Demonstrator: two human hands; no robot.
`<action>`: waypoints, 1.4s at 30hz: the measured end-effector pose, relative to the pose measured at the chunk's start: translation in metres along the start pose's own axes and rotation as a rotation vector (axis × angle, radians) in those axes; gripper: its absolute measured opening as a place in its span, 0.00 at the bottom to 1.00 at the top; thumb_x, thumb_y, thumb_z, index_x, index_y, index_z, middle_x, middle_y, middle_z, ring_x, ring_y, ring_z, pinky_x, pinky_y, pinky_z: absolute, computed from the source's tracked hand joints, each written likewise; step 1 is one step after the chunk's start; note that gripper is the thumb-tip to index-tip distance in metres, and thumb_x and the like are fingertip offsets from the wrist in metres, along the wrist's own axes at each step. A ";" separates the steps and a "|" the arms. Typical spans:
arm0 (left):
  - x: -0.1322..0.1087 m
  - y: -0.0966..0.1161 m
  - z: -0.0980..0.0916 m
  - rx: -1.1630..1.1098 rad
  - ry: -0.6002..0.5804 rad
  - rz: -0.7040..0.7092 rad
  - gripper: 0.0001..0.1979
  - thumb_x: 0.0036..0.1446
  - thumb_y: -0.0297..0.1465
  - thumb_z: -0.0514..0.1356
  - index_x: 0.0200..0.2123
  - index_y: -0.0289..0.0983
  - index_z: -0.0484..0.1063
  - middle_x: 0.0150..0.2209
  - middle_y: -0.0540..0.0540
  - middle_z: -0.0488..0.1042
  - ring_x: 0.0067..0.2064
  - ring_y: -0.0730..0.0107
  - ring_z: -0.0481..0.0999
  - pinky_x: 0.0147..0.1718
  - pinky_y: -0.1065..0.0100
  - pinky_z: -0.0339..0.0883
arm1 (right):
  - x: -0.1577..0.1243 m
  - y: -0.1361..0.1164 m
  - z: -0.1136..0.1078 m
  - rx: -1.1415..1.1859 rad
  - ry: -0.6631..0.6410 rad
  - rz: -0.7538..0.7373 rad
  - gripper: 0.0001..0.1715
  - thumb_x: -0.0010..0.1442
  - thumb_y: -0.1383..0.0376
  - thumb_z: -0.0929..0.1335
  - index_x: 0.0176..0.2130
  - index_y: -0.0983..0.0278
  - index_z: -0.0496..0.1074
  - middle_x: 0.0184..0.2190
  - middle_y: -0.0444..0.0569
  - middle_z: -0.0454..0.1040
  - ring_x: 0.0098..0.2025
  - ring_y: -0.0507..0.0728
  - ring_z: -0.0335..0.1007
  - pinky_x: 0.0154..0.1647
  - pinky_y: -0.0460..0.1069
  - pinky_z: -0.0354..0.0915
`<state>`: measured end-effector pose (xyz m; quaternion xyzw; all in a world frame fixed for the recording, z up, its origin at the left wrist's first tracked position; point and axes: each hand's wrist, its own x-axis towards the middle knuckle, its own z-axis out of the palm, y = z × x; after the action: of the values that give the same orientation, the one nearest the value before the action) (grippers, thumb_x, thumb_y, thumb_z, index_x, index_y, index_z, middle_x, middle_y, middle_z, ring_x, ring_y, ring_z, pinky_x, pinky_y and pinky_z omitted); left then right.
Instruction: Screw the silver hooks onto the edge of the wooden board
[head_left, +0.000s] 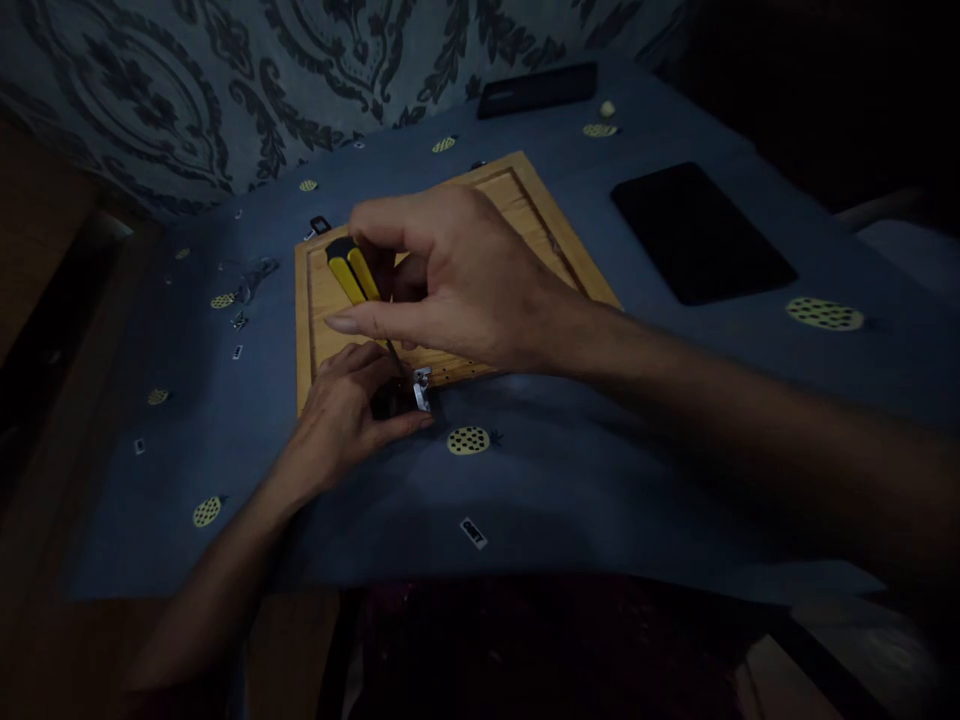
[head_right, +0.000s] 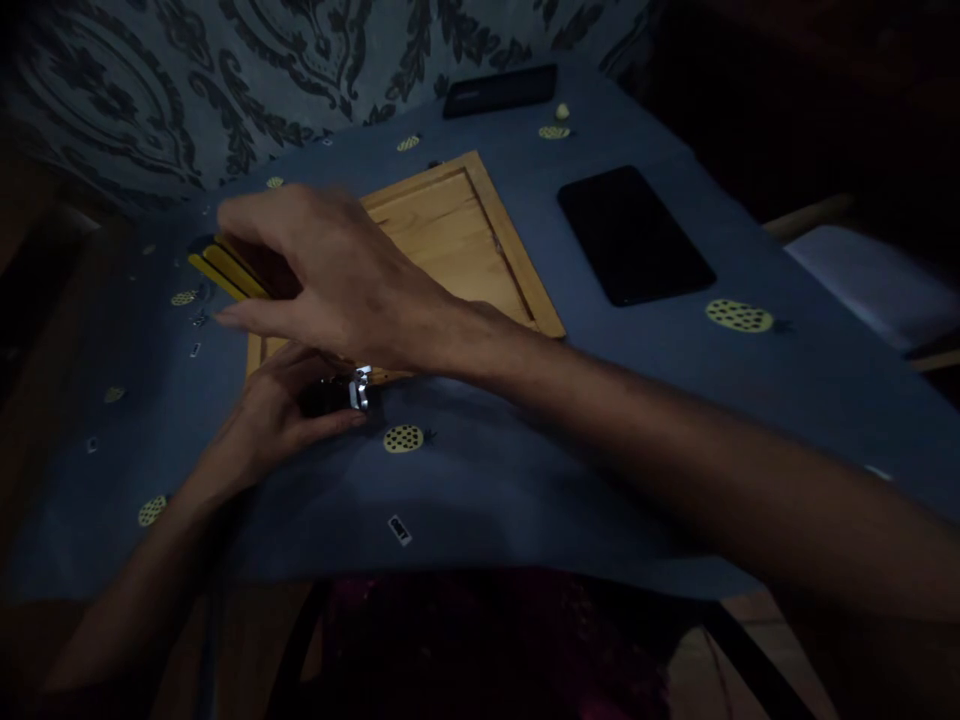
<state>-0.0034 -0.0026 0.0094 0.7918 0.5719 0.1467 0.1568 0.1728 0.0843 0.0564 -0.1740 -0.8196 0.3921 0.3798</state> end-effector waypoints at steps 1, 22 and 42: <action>0.001 0.000 -0.001 0.002 -0.011 -0.003 0.18 0.58 0.44 0.69 0.43 0.38 0.77 0.46 0.41 0.79 0.51 0.50 0.76 0.51 0.50 0.70 | 0.000 0.000 0.000 -0.004 0.028 -0.012 0.22 0.62 0.68 0.73 0.27 0.62 0.57 0.27 0.37 0.60 0.30 0.46 0.59 0.28 0.43 0.61; 0.000 0.000 0.001 -0.007 0.043 0.024 0.16 0.56 0.42 0.70 0.44 0.39 0.79 0.49 0.41 0.79 0.52 0.48 0.77 0.52 0.49 0.72 | -0.001 0.004 0.001 -0.145 -0.035 -0.044 0.24 0.62 0.70 0.71 0.26 0.62 0.52 0.25 0.37 0.58 0.29 0.46 0.56 0.29 0.43 0.60; -0.002 -0.003 0.002 0.020 0.058 0.062 0.22 0.57 0.45 0.69 0.49 0.36 0.79 0.51 0.39 0.78 0.53 0.48 0.77 0.53 0.49 0.72 | 0.000 0.004 -0.018 0.219 -0.346 0.009 0.12 0.64 0.72 0.69 0.29 0.66 0.68 0.27 0.42 0.73 0.29 0.47 0.71 0.31 0.43 0.70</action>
<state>-0.0059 -0.0034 0.0058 0.8059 0.5530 0.1685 0.1278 0.1867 0.0961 0.0602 -0.0652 -0.8245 0.5044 0.2481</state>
